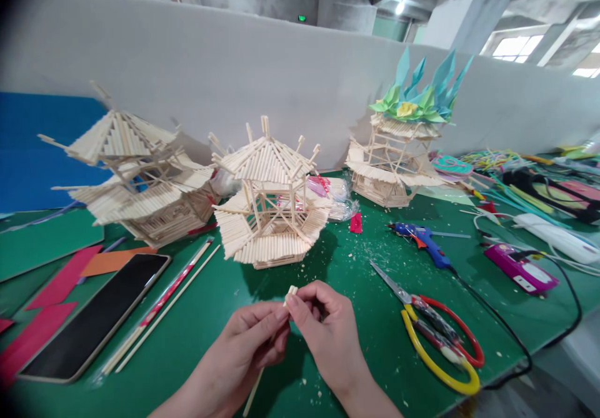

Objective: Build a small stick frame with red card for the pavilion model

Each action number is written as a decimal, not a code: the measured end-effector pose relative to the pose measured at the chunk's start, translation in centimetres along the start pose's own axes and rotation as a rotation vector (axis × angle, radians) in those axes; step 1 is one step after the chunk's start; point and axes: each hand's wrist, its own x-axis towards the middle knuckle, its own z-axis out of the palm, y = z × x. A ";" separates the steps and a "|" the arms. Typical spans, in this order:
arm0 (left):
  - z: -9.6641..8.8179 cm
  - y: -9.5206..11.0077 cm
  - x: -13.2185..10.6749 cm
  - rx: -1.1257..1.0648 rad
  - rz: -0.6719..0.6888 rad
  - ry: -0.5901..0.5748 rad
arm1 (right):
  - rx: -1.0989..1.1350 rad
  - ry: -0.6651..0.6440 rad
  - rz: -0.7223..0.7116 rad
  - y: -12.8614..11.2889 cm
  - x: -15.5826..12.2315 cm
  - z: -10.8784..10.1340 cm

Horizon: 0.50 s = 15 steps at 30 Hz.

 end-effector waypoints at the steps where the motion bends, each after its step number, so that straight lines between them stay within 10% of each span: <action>1: 0.0 0.0 0.0 -0.001 0.006 -0.005 | -0.002 -0.005 0.001 0.0 0.0 0.0; 15: 0.1 -0.1 0.1 -0.064 -0.038 -0.001 | -0.030 -0.047 0.042 -0.5 1.1 -0.1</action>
